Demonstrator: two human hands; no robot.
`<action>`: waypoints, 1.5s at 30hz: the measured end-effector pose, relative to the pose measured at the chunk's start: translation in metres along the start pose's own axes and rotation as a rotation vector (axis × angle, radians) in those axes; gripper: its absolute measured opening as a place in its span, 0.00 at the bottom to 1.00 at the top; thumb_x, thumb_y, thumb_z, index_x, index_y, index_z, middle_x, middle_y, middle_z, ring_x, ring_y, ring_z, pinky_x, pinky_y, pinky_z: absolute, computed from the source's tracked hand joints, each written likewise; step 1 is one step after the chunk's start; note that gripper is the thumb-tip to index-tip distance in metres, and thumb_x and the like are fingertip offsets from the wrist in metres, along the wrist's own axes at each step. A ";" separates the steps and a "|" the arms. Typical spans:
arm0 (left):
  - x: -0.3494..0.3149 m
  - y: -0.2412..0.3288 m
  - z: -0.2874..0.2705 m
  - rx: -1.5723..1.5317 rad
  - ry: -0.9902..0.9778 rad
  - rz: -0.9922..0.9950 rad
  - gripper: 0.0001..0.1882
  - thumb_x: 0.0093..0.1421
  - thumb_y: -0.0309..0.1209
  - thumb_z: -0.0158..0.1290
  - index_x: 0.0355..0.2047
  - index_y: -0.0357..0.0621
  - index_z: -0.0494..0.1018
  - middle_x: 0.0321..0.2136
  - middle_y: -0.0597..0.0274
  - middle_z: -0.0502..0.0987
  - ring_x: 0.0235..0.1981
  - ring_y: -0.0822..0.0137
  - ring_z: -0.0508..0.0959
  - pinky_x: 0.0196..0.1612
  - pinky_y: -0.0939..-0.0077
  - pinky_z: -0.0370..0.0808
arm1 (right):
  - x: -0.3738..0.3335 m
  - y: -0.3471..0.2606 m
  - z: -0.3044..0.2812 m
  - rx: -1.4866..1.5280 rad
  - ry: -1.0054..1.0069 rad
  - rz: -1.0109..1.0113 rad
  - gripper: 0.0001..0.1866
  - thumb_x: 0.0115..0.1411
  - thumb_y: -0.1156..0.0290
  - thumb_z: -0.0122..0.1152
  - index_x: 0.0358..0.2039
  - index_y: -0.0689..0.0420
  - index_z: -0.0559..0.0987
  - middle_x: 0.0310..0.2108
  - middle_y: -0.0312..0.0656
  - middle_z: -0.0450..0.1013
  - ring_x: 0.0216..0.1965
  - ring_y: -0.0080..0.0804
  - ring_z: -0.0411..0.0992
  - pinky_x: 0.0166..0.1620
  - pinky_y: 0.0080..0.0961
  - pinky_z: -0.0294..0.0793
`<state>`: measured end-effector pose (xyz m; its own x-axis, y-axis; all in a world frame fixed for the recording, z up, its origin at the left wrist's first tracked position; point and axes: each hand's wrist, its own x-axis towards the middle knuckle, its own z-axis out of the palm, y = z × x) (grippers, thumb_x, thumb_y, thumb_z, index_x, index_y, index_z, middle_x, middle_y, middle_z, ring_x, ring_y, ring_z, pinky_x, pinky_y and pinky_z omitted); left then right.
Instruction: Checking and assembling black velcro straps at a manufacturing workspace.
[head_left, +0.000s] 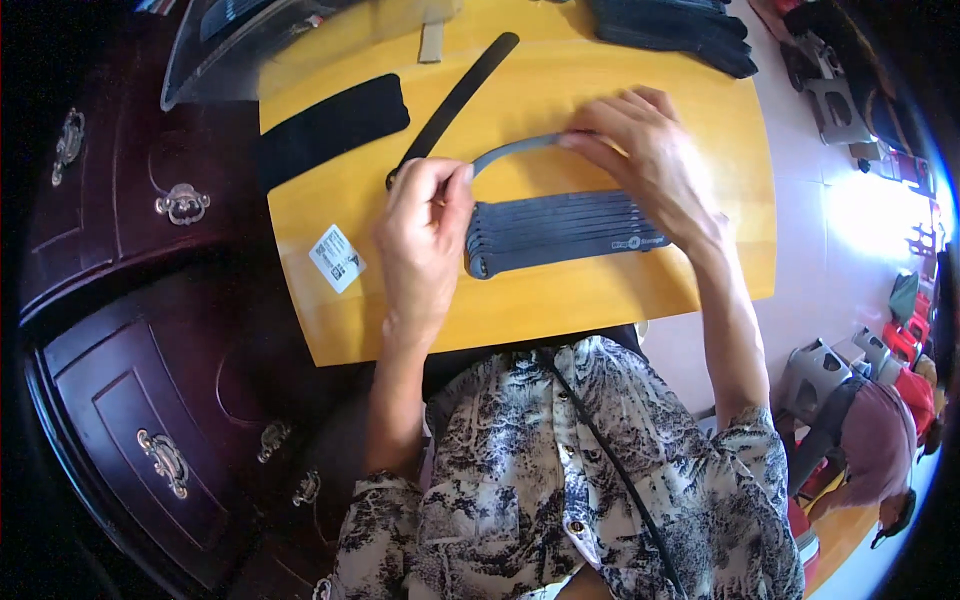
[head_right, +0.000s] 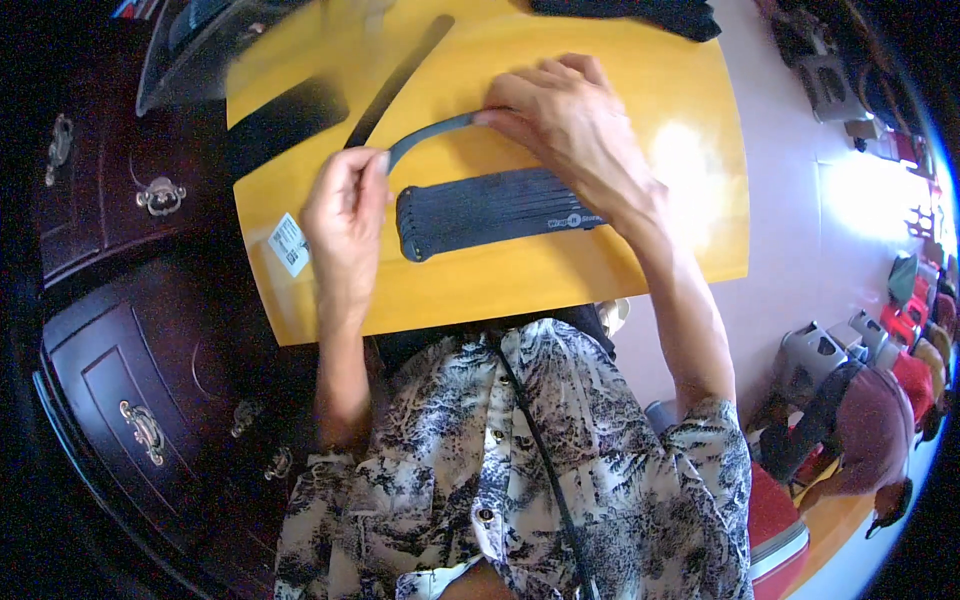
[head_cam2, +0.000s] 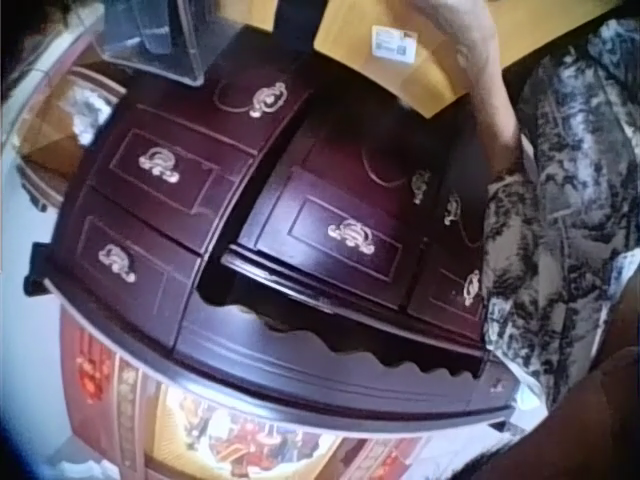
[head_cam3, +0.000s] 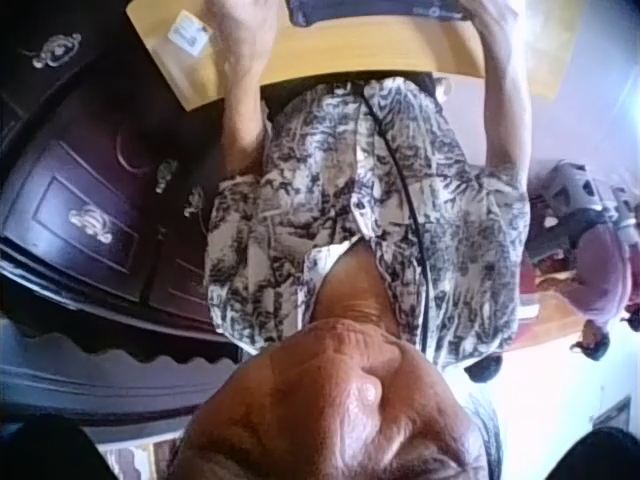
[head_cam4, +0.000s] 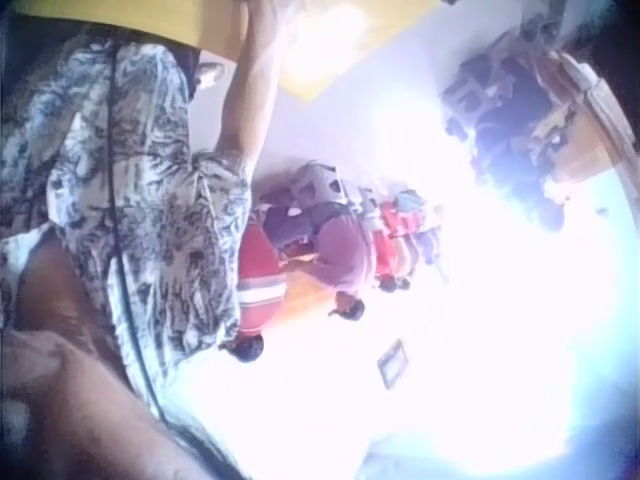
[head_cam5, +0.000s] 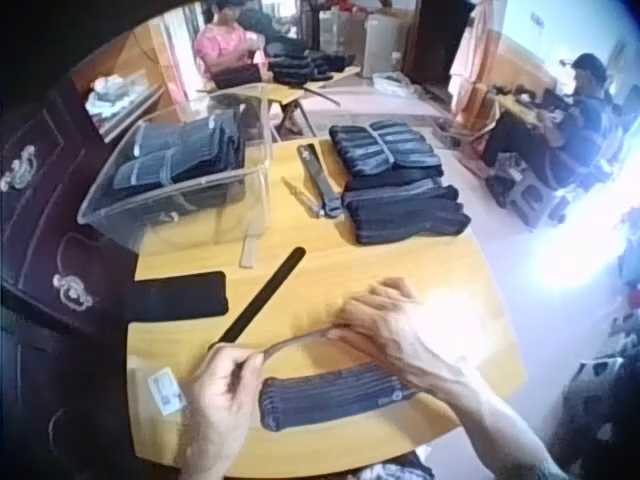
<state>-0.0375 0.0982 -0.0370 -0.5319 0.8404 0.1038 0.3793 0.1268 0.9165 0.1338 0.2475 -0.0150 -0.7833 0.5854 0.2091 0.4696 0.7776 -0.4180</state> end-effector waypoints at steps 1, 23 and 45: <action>-0.008 0.004 -0.010 -0.144 -0.033 -0.124 0.02 0.62 0.21 0.53 0.32 0.33 0.73 0.24 0.63 0.74 0.22 0.78 0.74 0.23 0.80 0.71 | -0.011 -0.010 -0.017 0.024 -0.156 0.132 0.11 0.58 0.60 0.59 0.34 0.53 0.78 0.29 0.41 0.74 0.37 0.36 0.73 0.48 0.33 0.67; -0.088 -0.008 -0.013 -0.113 0.037 -0.331 0.07 0.57 0.18 0.57 0.35 0.37 0.72 0.24 0.67 0.75 0.23 0.81 0.71 0.28 0.86 0.71 | -0.139 -0.026 -0.030 0.970 -0.156 0.906 0.10 0.63 0.66 0.59 0.38 0.59 0.75 0.23 0.31 0.73 0.24 0.12 0.66 0.24 0.11 0.59; -0.080 0.005 -0.013 -0.007 0.021 -0.373 0.08 0.56 0.17 0.58 0.35 0.37 0.71 0.23 0.72 0.72 0.22 0.86 0.67 0.26 0.91 0.66 | -0.142 -0.015 -0.021 0.931 0.038 0.962 0.07 0.62 0.66 0.60 0.32 0.55 0.76 0.20 0.30 0.72 0.16 0.09 0.58 0.18 0.09 0.53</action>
<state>-0.0026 0.0245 -0.0363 -0.6477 0.7262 -0.2304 0.1509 0.4187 0.8955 0.2465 0.1574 -0.0202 -0.2818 0.8258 -0.4885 0.3615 -0.3803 -0.8513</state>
